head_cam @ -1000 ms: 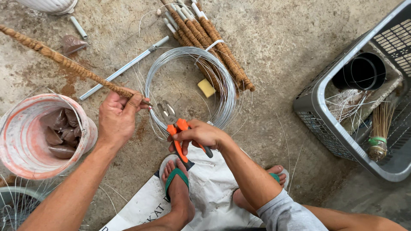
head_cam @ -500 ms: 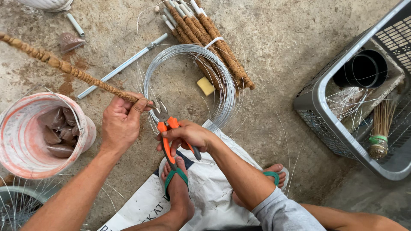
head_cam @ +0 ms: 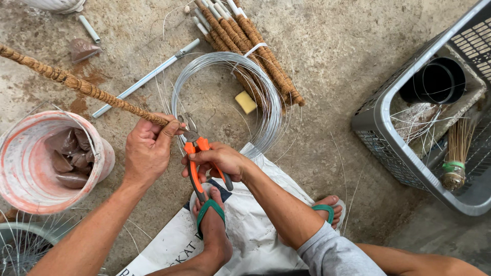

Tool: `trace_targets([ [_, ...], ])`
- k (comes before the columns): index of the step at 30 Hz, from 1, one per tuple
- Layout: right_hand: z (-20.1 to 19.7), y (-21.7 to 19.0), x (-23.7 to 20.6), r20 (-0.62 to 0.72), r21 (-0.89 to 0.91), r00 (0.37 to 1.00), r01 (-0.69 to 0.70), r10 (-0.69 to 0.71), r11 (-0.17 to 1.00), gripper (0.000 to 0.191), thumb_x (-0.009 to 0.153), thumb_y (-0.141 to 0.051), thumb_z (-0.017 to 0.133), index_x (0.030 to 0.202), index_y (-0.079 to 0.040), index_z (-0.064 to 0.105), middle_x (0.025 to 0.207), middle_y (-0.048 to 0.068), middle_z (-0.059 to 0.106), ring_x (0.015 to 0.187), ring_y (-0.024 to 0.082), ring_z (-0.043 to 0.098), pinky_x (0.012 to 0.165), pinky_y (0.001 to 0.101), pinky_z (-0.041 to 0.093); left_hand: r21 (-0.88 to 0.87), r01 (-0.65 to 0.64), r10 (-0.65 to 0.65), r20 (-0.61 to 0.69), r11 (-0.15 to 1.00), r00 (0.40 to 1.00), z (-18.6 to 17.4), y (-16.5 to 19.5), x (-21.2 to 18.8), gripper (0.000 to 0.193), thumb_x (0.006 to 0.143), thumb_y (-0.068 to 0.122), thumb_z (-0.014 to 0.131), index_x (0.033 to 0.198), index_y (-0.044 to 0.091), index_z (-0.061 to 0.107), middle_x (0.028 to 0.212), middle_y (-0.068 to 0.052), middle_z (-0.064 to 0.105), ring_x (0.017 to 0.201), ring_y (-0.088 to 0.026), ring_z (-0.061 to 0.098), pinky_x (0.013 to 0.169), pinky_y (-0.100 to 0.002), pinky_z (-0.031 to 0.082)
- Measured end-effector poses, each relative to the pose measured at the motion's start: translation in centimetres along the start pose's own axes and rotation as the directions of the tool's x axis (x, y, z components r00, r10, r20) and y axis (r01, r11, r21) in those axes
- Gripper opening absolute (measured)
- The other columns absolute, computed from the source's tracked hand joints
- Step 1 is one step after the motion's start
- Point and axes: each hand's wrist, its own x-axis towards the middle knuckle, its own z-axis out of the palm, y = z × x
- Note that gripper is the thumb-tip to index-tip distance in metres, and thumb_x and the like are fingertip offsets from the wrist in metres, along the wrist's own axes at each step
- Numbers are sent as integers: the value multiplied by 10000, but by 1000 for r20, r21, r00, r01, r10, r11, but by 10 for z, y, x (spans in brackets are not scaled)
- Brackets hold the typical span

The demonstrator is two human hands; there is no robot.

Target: The person sits on the floor and wraps thin wire around the base of a broom handle to secure the bristles. They use pliers to cut and twist the wire, then place the finished broom into a nearby basket.

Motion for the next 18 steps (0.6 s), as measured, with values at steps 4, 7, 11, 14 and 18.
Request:
trace_targets([
  [4,5,1,1,-59,3,998,10,-10,1000,330,1016,-253,618,1145,48,654,929,170,749,601,126,608,556,249,492,-15,-7,7,-27,1000,1000,1,-2,1,117,1039,88,643,1114,2,613,1006,-117,759,920,-145,748,822,-268,613],
  [7,10,5,0,-108,47,994,12,-7,999,301,1008,-248,631,1125,29,659,896,140,739,646,107,620,572,230,476,-13,-38,38,-22,999,999,2,-2,1,125,1037,84,645,1123,1,608,1018,-116,761,935,-145,747,828,-265,608],
  [11,13,10,1,-120,115,993,33,-19,993,274,999,-253,634,1091,4,663,865,124,730,644,100,609,562,222,457,-16,-30,29,-24,999,999,3,-1,1,132,1032,93,650,1121,2,614,1013,-116,760,933,-141,746,820,-266,607],
  [14,14,12,0,-132,120,991,34,-18,992,263,1012,-253,631,1080,-2,667,858,119,723,594,91,550,501,222,411,8,-30,30,-10,1000,999,3,2,0,131,1034,105,648,1116,6,622,1004,-108,766,937,-135,747,823,-264,612],
  [18,20,12,-3,-108,226,994,45,-21,973,191,1001,-170,606,1101,-9,625,920,144,709,789,181,699,720,298,580,34,-25,25,-4,999,1000,3,4,-3,144,1029,120,660,1115,10,625,985,-100,770,930,-125,740,826,-259,595],
])
